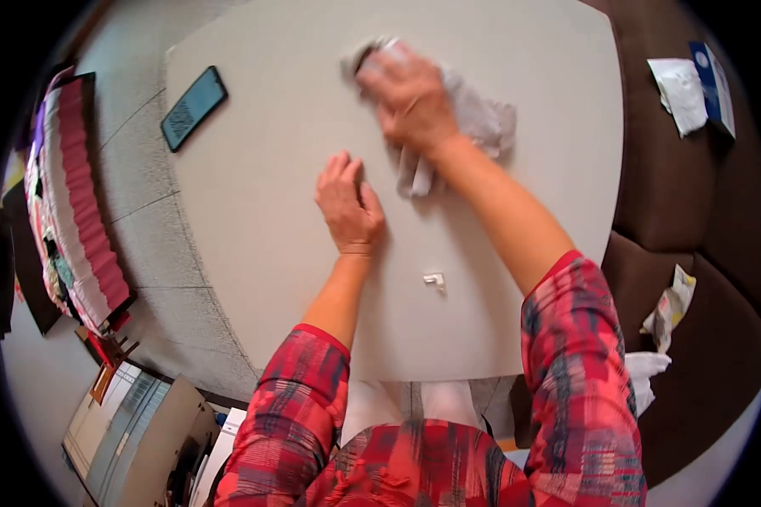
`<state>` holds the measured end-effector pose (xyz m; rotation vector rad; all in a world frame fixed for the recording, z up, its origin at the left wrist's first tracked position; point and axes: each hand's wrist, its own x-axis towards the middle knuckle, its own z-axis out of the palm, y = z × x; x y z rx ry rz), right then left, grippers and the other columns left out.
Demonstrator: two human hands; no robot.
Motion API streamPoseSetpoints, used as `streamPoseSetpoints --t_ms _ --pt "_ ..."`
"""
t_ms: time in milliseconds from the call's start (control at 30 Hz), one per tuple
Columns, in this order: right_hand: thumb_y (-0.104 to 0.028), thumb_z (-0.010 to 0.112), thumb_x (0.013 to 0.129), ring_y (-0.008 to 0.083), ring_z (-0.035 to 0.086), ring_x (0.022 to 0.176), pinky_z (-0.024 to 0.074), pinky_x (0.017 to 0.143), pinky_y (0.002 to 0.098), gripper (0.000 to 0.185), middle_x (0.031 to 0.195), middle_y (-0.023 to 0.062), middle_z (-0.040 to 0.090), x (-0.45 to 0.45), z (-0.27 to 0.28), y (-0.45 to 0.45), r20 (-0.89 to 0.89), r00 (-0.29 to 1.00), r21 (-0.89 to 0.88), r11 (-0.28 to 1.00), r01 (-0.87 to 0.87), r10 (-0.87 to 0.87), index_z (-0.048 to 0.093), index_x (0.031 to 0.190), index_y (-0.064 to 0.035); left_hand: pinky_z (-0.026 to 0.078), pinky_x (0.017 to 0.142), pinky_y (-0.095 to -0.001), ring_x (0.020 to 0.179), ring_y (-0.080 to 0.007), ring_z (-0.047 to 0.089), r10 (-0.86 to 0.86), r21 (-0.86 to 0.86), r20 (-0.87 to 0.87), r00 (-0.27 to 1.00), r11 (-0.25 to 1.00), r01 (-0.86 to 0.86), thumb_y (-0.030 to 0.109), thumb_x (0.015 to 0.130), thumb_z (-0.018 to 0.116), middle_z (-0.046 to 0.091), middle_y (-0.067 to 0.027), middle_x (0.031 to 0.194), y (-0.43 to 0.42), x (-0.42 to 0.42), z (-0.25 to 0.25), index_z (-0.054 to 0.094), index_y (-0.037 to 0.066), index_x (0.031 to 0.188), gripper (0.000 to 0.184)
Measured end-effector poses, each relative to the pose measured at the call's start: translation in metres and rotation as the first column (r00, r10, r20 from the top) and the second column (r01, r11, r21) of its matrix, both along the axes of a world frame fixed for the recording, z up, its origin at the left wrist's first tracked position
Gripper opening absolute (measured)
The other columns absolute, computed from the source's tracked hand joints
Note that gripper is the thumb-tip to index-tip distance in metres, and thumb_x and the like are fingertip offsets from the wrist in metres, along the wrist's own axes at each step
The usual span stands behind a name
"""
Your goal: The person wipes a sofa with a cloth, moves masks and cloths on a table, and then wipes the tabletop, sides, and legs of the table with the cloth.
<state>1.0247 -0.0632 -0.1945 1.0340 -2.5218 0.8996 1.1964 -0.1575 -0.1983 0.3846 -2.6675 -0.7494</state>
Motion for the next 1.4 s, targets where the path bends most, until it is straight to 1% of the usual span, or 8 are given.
streamPoseSetpoints --t_ms 267,333,467,567,700,800,1000,1400 --pt "-0.008 0.060 0.065 0.0276 0.048 0.118 0.0363 0.096 0.0427 0.041 0.120 0.0001 0.056 0.041 0.004 -0.046 0.012 0.999 -0.074 0.996 -0.049 0.050 0.062 0.104 -0.0195 0.031 0.103 -0.0465 0.118 -0.0320 0.046 0.043 0.099 -0.061 0.997 0.994 -0.037 0.002 0.072 0.053 0.052 -0.0127 0.119 -0.003 0.005 -0.001 0.052 0.004 0.104 0.032" --pt "-0.009 0.058 0.067 0.0274 0.046 0.119 0.0339 0.099 0.0429 0.046 0.123 0.0004 0.055 0.041 0.005 -0.046 0.027 0.955 -0.034 0.955 0.295 -0.294 0.060 0.111 -0.0199 0.033 0.102 -0.0446 0.116 -0.0318 0.047 0.026 0.178 -0.093 0.995 0.984 -0.009 -0.002 0.072 0.051 0.055 -0.0119 0.116 -0.005 0.003 0.000 0.054 0.005 0.100 0.029" --pt "-0.013 0.056 0.070 0.0283 0.043 0.121 0.0292 0.103 0.0439 0.048 0.127 0.0020 0.053 0.029 -0.005 -0.050 0.034 0.824 -0.078 0.821 0.566 -0.565 0.058 0.117 -0.0196 0.034 0.103 -0.0420 0.117 -0.0292 0.048 -0.006 0.344 -0.083 0.997 0.938 0.034 -0.005 0.073 0.054 0.057 -0.0109 0.115 -0.030 0.024 0.036 0.057 0.006 0.102 0.031" --pt "-0.018 0.054 0.074 0.0302 0.039 0.124 0.0237 0.106 0.0461 0.048 0.131 0.0032 0.050 0.027 -0.007 -0.050 0.016 0.839 0.018 0.839 0.543 -0.543 0.056 0.121 -0.0203 0.032 0.103 -0.0405 0.119 -0.0295 0.046 0.298 0.017 -0.117 0.947 0.954 -0.298 0.000 0.077 0.056 0.054 -0.0126 0.122 -0.085 0.100 0.039 0.057 0.006 0.109 0.033" --pt "-0.021 0.053 0.075 0.0297 0.038 0.125 0.0240 0.107 0.0456 0.047 0.133 0.0032 0.048 0.026 -0.009 -0.051 -0.036 0.852 0.127 0.843 0.522 -0.522 0.055 0.122 -0.0219 0.032 0.101 -0.0451 0.119 -0.0335 0.045 0.809 -0.256 0.047 0.586 0.577 -0.776 0.023 0.089 0.051 0.051 -0.0169 0.125 -0.169 0.251 0.000 0.048 0.002 0.121 0.039" --pt "-0.022 0.054 0.075 0.0297 0.038 0.125 0.0258 0.106 0.0443 0.048 0.133 0.0032 0.048 0.022 -0.012 -0.050 -0.060 0.863 0.148 0.851 0.505 -0.502 0.055 0.123 -0.0220 0.033 0.096 -0.0455 0.112 -0.0330 0.049 0.850 -0.362 0.245 0.466 0.526 -0.769 0.033 0.091 0.047 0.053 -0.0153 0.121 -0.180 0.287 -0.001 0.048 0.006 0.122 0.041" --pt "-0.018 0.053 0.073 0.0319 0.040 0.124 0.0293 0.107 0.0409 0.047 0.130 0.0081 0.050 0.012 -0.009 -0.069 -0.099 0.876 0.254 0.839 0.482 -0.473 0.057 0.119 -0.0164 0.033 0.093 -0.0448 0.109 -0.0311 0.051 0.868 -0.381 0.194 0.457 0.496 -0.780 0.039 0.091 0.045 0.058 -0.0122 0.114 -0.183 0.290 -0.014 0.051 0.007 0.118 0.042" --pt "-0.006 0.058 0.067 0.0341 0.045 0.118 0.0367 0.101 0.0400 0.041 0.122 0.0037 0.054 0.215 0.004 -0.285 0.029 0.991 0.111 0.984 -0.136 0.134 0.063 0.105 -0.0209 0.032 0.094 -0.0431 0.106 -0.0294 0.051 0.875 -0.314 0.180 0.449 0.484 -0.817 0.038 0.088 0.050 0.059 -0.0104 0.111 -0.188 0.294 -0.011 0.053 0.009 0.116 0.041"
